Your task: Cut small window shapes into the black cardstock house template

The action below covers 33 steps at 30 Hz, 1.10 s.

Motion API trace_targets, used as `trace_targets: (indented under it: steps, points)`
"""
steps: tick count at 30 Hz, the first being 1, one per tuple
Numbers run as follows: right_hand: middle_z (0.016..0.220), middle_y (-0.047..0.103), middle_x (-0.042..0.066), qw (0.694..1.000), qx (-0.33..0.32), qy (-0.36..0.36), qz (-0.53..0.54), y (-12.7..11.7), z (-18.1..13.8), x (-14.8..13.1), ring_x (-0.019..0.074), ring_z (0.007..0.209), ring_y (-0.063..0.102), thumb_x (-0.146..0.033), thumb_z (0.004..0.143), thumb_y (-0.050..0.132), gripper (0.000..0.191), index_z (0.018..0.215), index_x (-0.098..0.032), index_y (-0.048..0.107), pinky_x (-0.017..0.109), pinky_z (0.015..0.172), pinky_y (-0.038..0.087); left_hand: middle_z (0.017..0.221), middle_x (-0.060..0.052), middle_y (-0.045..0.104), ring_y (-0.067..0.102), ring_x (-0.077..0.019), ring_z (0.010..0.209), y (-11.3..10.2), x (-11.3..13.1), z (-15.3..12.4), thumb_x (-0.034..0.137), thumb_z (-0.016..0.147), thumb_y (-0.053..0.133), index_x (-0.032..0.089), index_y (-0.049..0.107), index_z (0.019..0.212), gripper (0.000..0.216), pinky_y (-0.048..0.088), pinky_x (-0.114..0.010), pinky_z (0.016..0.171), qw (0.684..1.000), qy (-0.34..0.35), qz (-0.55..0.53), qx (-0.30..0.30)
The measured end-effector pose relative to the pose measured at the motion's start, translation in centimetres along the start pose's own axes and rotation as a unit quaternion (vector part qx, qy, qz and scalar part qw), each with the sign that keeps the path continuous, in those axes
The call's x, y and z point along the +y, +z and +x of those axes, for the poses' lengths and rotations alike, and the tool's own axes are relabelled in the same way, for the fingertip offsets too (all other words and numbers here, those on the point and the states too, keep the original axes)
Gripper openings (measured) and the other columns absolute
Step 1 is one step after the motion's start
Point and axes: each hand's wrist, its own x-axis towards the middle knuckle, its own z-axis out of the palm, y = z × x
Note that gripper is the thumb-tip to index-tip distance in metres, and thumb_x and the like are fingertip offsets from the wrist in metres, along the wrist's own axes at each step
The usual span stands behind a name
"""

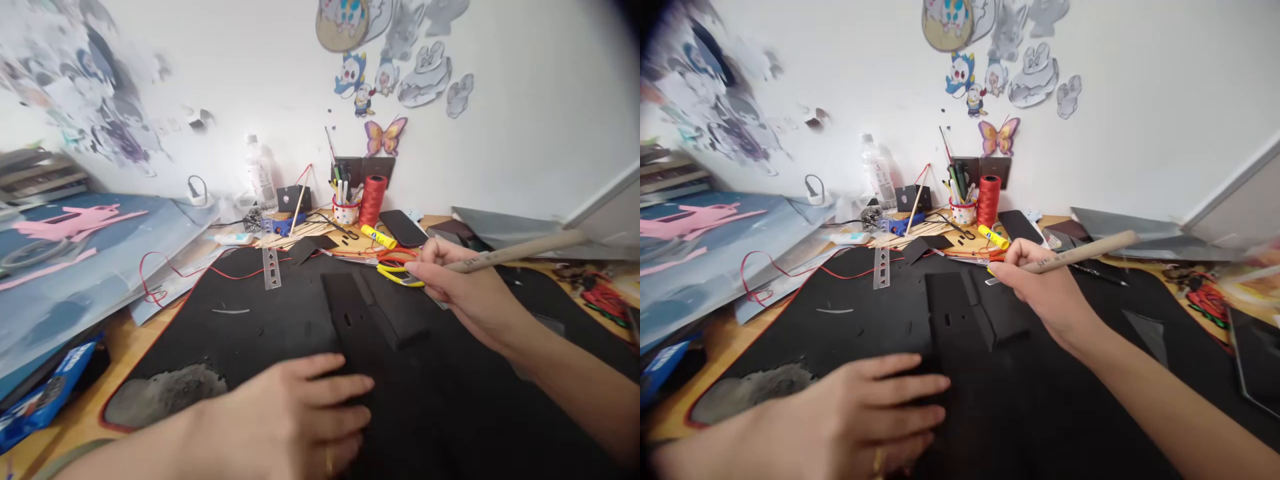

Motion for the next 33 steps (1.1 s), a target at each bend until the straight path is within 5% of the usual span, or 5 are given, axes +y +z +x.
trace_targets:
  steps: [3, 9, 14, 20, 33]
  points:
    - [0.047, 0.031, -0.009, 0.997, -0.030, -0.001, -0.070, -0.5, -0.4, 0.1, 0.0040, 0.042, 0.026, -0.032, 0.070, 0.063, 0.030, 0.059, -0.018, 0.039, 0.020, 0.040, 0.016, 0.123, 0.006, 0.050, 0.028, -0.0197, 0.127, -1.1, -3.5, -2.6, 0.018, 0.089, 0.039, 0.028, 0.063, 0.095, 0.026, 0.017, -0.047, 0.105, 0.996, -0.085, -0.026, -0.005]
    - [0.048, 0.033, -0.008, 0.982, -0.108, 0.085, -0.133, 2.0, -0.9, 1.7, 0.0050, 0.044, 0.026, -0.034, 0.066, 0.063, 0.028, 0.060, -0.018, 0.041, 0.020, 0.041, 0.017, 0.119, -0.002, 0.054, 0.035, -0.0225, 0.122, -1.3, -7.5, -4.8, -0.003, 0.075, 0.032, 0.021, 0.058, 0.108, 0.048, 0.027, -0.050, 0.100, 0.972, -0.221, 0.058, -0.061]
    - [0.050, 0.033, -0.007, 0.977, -0.107, 0.050, -0.178, 4.2, -0.3, 3.7, 0.0065, 0.048, 0.029, -0.022, 0.067, 0.055, 0.019, 0.059, -0.018, 0.039, 0.021, 0.044, 0.021, 0.109, -0.007, 0.060, 0.055, -0.0170, 0.094, 0.2, -4.9, -1.7, 0.013, 0.087, 0.034, 0.014, 0.055, 0.110, 0.031, 0.049, -0.029, 0.076, 0.985, -0.173, -0.005, -0.023]
    - [0.052, 0.031, -0.006, 0.968, -0.124, -0.013, -0.219, 5.1, 0.2, 5.7, 0.0080, 0.052, 0.028, -0.014, 0.066, 0.049, 0.019, 0.056, -0.018, 0.033, 0.022, 0.046, 0.022, 0.099, -0.010, 0.060, 0.054, -0.0162, 0.068, 3.0, -3.2, 0.7, 0.013, 0.087, 0.038, 0.011, 0.056, 0.101, 0.022, 0.045, -0.025, 0.048, 0.989, -0.118, 0.058, -0.073]
    - [0.054, 0.033, -0.006, 0.958, -0.171, 0.004, -0.230, 4.3, 0.5, 7.0, 0.0076, 0.050, 0.028, -0.023, 0.073, 0.049, 0.024, 0.059, -0.019, 0.031, 0.022, 0.046, 0.023, 0.105, -0.009, 0.057, 0.052, -0.0169, 0.069, 4.4, -4.1, 0.2, 0.013, 0.086, 0.038, 0.014, 0.049, 0.081, 0.012, 0.044, -0.027, 0.049, 0.988, -0.138, 0.023, -0.065]
